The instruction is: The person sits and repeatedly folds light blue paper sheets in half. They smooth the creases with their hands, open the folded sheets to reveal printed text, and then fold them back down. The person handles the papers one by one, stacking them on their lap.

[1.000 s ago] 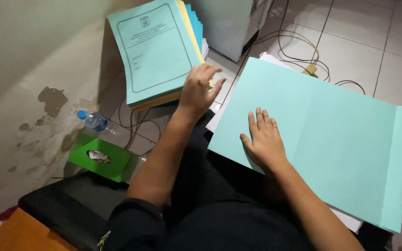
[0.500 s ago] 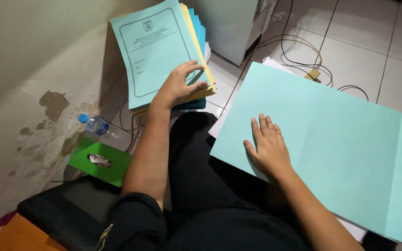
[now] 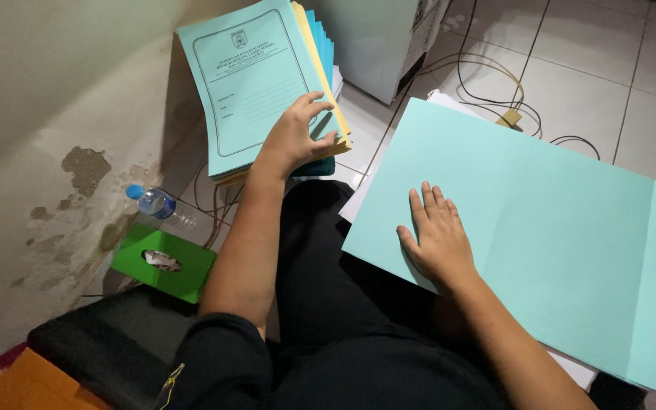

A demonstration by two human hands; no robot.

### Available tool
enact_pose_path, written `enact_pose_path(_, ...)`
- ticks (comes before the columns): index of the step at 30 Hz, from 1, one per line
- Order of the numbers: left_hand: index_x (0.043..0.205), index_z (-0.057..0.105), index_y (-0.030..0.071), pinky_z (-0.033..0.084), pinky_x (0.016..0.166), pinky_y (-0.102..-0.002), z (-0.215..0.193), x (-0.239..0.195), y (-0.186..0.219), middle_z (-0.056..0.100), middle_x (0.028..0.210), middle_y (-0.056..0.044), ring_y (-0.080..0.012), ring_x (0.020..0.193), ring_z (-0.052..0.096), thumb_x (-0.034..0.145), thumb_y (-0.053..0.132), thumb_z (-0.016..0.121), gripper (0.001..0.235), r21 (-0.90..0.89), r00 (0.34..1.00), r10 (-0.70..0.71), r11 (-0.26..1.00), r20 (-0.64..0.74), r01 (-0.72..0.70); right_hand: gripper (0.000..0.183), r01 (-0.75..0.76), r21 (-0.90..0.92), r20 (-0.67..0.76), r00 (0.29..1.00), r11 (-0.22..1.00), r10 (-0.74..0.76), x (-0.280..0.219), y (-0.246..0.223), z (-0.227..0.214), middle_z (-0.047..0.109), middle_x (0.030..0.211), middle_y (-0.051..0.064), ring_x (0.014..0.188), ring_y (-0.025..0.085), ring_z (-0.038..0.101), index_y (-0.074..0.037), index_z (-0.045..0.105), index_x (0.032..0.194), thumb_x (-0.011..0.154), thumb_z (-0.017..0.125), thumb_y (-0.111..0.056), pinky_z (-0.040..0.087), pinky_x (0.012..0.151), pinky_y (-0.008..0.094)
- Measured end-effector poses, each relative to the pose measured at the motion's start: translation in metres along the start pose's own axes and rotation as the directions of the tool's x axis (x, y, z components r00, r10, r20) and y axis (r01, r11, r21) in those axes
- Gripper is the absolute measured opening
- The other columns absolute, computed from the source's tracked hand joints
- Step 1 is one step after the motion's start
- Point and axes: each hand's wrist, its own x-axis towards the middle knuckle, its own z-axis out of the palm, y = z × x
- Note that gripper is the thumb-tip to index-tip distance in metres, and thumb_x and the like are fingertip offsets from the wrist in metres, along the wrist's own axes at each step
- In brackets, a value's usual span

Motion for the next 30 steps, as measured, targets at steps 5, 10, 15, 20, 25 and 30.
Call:
enact_pose_path(5, 0.130, 0.065, 0.008, 0.056, 0.099, -0.047, -0.001, 0.001, 0.003, 0.055, 0.141, -0.023, -0.0441, 0.128, 0.058, 0.086, 0.035, 0.077, 0.053, 0.044, 1.000, -0.014, 0.999, 0.004, 0.014, 0.075, 0.004, 0.005, -0.010, 1.000, 1.000, -0.004, 0.000, 0.002, 0.003, 0.019, 0.172, 0.012, 0.158, 0.028, 0.016, -0.018, 0.025, 0.164, 0.102, 0.031, -0.059, 0.006, 0.127, 0.045)
enact_pose_path(10, 0.127, 0.065, 0.005, 0.057, 0.098, -0.049, -0.007, 0.005, -0.002, 0.059, 0.134, -0.025, -0.0455, 0.126, 0.059, 0.088, 0.033, 0.077, 0.050, -0.038, 0.999, -0.049, 0.998, -0.006, 0.049, 0.075, 0.000, 0.010, -0.012, 1.000, 1.000, 0.000, 0.000, 0.002, 0.003, 0.020, 0.171, 0.012, 0.158, 0.028, 0.016, -0.018, 0.025, 0.164, 0.102, 0.032, -0.059, 0.006, 0.128, 0.044)
enact_pose_path(15, 0.113, 0.071, 0.011, 0.057, 0.096, -0.043, -0.008, 0.004, -0.006, 0.064, 0.131, -0.014, -0.0377, 0.124, 0.061, 0.090, 0.029, 0.076, 0.030, -0.109, 0.994, -0.101, 0.989, -0.038, 0.096, 0.075, 0.009, 0.025, -0.022, 1.000, 1.000, -0.009, 0.000, 0.002, 0.000, 0.021, 0.171, 0.012, 0.158, 0.028, 0.017, -0.018, 0.027, 0.164, 0.102, 0.032, -0.059, 0.007, 0.127, 0.045)
enact_pose_path(20, 0.085, 0.067, 0.014, 0.060, 0.088, -0.039, 0.020, -0.003, -0.010, 0.075, 0.108, -0.002, -0.0273, 0.099, 0.073, 0.095, 0.013, 0.066, 0.011, 0.078, 0.933, 0.208, 0.978, -0.294, -0.193, 0.074, 0.016, 0.011, -0.035, 0.999, 1.000, -0.016, -0.002, 0.001, 0.001, 0.024, 0.170, 0.014, 0.158, 0.029, 0.020, -0.016, 0.029, 0.163, 0.101, 0.035, -0.057, 0.009, 0.127, 0.046)
enact_pose_path(25, 0.087, 0.068, 0.012, 0.057, 0.089, -0.041, 0.026, -0.036, 0.040, 0.075, 0.095, -0.003, -0.0274, 0.087, 0.073, 0.094, 0.013, 0.070, 0.006, 0.263, 0.833, 0.376, 0.921, -0.406, -0.288, 0.075, 0.015, 0.005, -0.043, 0.999, 1.000, -0.014, 0.000, 0.003, 0.003, 0.025, 0.170, 0.014, 0.157, 0.029, 0.021, -0.016, 0.030, 0.163, 0.101, 0.036, -0.057, 0.009, 0.127, 0.045)
enact_pose_path(30, 0.154, 0.047, 0.012, 0.044, 0.105, -0.062, 0.031, -0.060, 0.041, 0.056, 0.149, -0.014, -0.0414, 0.134, 0.054, 0.084, 0.033, 0.082, 0.080, 0.402, 0.974, 0.222, 0.896, -0.034, -0.191, 0.073, 0.027, 0.017, -0.061, 0.998, 0.999, -0.026, 0.000, 0.006, 0.008, 0.026, 0.170, 0.013, 0.157, 0.029, 0.021, -0.016, 0.031, 0.163, 0.102, 0.035, -0.057, 0.009, 0.128, 0.045)
